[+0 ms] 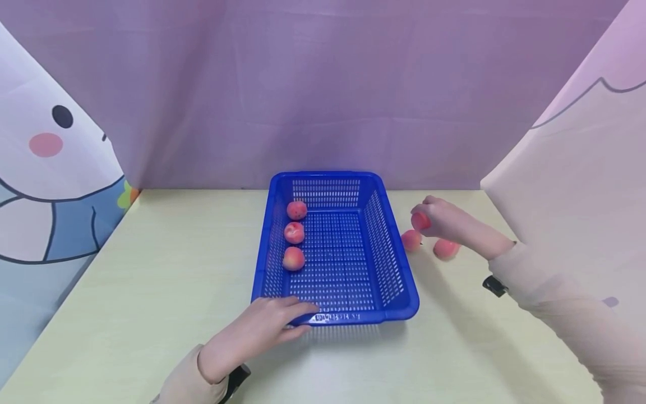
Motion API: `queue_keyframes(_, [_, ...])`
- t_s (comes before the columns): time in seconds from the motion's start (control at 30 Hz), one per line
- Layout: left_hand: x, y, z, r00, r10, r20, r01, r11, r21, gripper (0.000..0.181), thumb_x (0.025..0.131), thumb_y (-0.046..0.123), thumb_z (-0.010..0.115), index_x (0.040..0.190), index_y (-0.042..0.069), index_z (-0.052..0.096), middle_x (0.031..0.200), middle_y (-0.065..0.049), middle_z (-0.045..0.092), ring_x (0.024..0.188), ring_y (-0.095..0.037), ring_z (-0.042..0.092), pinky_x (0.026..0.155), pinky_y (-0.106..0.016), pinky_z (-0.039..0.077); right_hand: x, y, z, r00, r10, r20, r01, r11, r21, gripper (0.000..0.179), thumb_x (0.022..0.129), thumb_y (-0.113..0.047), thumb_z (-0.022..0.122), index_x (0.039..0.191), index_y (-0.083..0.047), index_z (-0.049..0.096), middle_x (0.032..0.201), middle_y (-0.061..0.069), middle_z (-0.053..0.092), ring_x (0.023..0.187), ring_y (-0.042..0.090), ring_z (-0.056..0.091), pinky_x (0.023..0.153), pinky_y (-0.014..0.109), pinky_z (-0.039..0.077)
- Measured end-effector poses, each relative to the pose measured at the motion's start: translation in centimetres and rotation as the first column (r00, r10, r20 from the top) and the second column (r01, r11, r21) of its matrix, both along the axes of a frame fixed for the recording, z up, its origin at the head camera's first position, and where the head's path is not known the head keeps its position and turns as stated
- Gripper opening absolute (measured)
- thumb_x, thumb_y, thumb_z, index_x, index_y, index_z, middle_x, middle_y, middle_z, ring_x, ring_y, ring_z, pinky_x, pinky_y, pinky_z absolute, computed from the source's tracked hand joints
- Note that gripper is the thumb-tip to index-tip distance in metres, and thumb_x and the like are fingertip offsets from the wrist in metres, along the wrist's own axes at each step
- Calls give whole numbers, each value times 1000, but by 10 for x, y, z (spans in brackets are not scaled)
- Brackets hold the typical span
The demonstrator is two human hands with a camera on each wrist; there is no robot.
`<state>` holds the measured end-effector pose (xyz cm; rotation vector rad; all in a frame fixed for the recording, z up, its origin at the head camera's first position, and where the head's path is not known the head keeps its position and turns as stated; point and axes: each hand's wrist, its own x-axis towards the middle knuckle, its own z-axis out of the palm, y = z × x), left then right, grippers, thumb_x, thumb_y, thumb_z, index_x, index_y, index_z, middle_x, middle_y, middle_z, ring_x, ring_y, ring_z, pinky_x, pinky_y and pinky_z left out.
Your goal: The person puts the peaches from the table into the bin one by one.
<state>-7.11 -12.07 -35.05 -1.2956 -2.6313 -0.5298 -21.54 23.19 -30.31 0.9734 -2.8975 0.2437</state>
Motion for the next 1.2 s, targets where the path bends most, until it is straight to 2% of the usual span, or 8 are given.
queue_keyframes(0.23, [0,0,0,1000,-3,10,2,1000,8,23,81,22,62,102,13,62,84,3,64,70,-8,60,60,-18,47,-3,-7,9,1000,7,-13,-7,1000,13,32,64,5,70,95,5,63,81,16,56,75,28,53,68,38,47])
queue_keyframes(0.63, [-1,0,0,1000,-4,-5,4,1000,11,24,80,21,64,102,13,63,83,3,64,69,-8,60,58,-18,46,-8,-23,22,999,-21,38,20,999,48,32,69,4,68,101,2,62,86,15,53,78,27,52,69,37,46])
queue_keyframes(0.87, [0,0,-1,1000,-4,-18,4,1000,15,24,79,21,64,101,13,63,83,2,64,68,-8,60,57,-18,46,-10,-40,29,997,-22,74,22,1000,-6,31,71,3,66,101,-6,64,86,9,53,80,24,50,70,36,43])
queue_keyframes(1.0, [0,-1,0,1000,-3,-20,3,1000,15,23,81,23,63,102,13,63,84,3,64,69,-9,60,58,-19,47,-12,-51,32,998,27,48,-28,1000,9,27,72,1,65,98,-6,65,83,9,52,77,24,50,67,35,42])
queue_keyframes(1.2, [0,0,1,1000,2,21,-2,1000,3,24,81,22,63,102,13,63,85,2,64,71,-9,61,59,-19,47,-15,-67,34,997,74,10,-75,995,70,28,72,-2,67,100,0,63,87,15,54,80,26,51,66,35,44])
